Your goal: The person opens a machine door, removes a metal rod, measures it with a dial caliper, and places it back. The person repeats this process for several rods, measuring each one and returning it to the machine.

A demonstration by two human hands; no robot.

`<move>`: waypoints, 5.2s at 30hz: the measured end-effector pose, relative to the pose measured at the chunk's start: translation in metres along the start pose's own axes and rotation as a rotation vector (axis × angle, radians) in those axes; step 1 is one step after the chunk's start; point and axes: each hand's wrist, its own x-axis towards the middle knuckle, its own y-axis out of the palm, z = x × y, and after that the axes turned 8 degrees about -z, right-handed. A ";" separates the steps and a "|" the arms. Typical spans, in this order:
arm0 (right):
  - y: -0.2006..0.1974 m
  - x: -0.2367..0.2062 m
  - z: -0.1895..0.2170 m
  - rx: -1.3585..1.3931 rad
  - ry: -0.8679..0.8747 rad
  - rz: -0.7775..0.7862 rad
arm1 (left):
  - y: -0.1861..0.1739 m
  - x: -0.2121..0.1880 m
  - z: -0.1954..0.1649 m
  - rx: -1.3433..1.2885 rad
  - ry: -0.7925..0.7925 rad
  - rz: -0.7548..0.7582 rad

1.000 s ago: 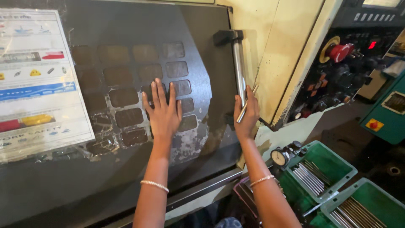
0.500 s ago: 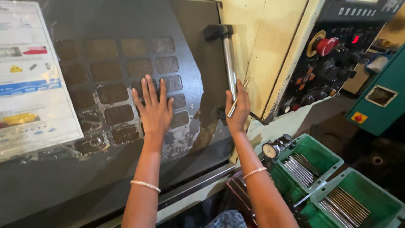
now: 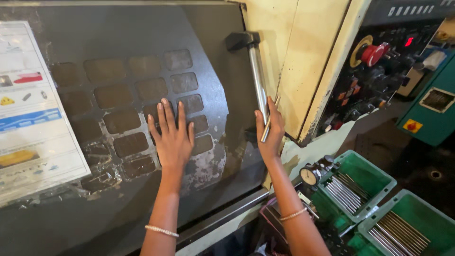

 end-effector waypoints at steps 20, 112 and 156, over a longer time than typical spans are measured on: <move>0.009 0.006 0.001 0.108 0.112 0.010 | 0.010 0.007 0.003 -0.019 -0.008 -0.044; 0.051 -0.163 0.170 0.605 1.014 -0.083 | -0.146 0.016 0.211 -1.134 -1.077 0.129; 0.021 -0.115 0.155 0.423 0.575 -0.057 | -0.038 0.051 -0.006 -1.460 -1.006 0.198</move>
